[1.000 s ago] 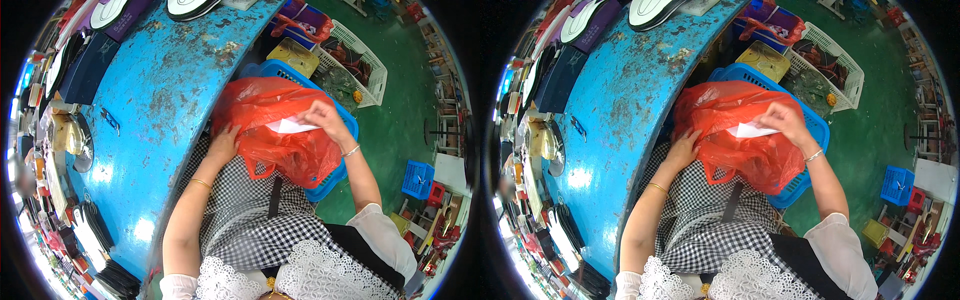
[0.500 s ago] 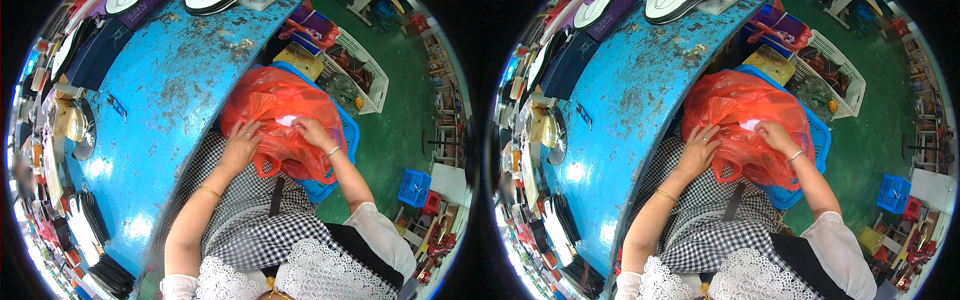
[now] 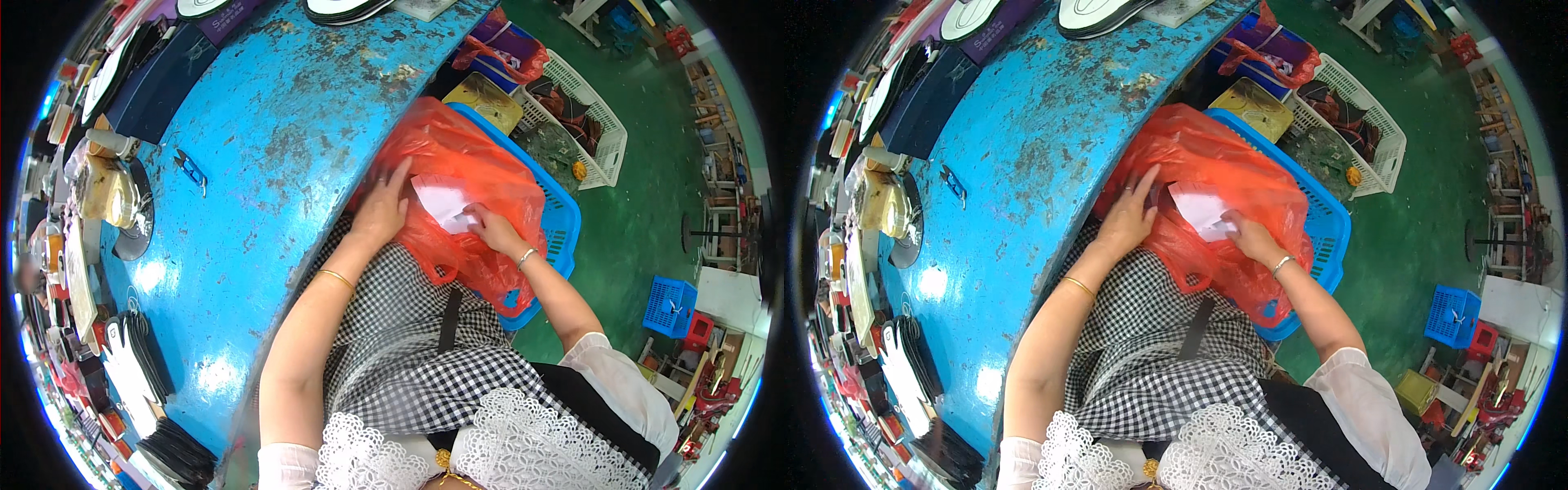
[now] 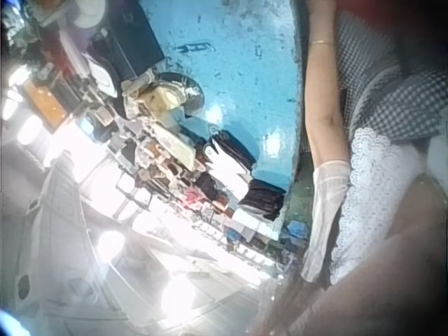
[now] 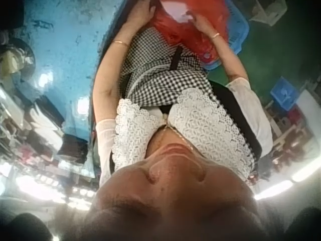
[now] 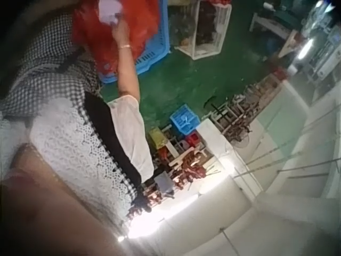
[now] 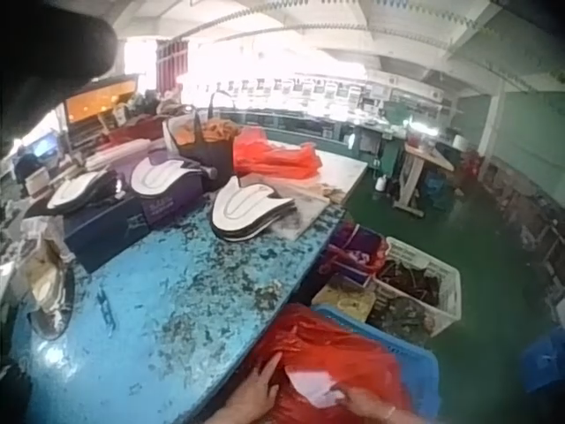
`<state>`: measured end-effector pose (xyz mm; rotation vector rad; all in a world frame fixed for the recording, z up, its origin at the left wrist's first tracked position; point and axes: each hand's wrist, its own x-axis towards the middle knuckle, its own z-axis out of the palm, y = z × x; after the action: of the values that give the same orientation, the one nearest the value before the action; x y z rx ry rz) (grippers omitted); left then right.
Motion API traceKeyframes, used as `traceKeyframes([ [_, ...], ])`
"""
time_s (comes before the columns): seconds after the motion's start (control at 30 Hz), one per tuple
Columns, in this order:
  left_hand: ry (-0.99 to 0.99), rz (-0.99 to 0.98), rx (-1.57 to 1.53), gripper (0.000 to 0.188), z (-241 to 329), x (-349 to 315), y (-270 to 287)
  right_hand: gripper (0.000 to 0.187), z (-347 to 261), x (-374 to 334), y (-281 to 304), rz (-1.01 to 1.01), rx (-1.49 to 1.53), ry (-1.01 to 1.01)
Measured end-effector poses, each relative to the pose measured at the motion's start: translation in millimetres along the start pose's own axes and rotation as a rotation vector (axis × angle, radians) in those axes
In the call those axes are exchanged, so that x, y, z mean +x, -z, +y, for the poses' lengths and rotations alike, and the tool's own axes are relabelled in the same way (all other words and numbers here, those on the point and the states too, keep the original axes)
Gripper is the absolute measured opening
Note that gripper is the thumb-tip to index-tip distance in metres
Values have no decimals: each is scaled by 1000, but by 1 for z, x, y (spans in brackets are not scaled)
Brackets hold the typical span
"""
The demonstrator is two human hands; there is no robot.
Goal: Checking paper production sheets and recording details into a ledger book.
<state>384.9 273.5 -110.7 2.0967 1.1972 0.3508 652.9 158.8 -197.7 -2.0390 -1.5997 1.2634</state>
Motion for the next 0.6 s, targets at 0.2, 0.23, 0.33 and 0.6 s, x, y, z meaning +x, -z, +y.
traceKeyframes([
  [0.2, -159, -168, 63, 66, -1, -15, -18, 43, 30, 1, -10, -88, -487, 227],
  [0.23, -150, -142, 84, 62, -9, -19, -20, 43, 26, 4, -9, -94, -488, 237],
  [0.33, -119, -117, 43, 54, -23, -26, -24, 35, -6, -3, 17, 230, -486, 261],
  [0.6, 180, -314, -758, 49, -15, -39, -2, 19, -182, -107, 134, -450, 194, 37],
])
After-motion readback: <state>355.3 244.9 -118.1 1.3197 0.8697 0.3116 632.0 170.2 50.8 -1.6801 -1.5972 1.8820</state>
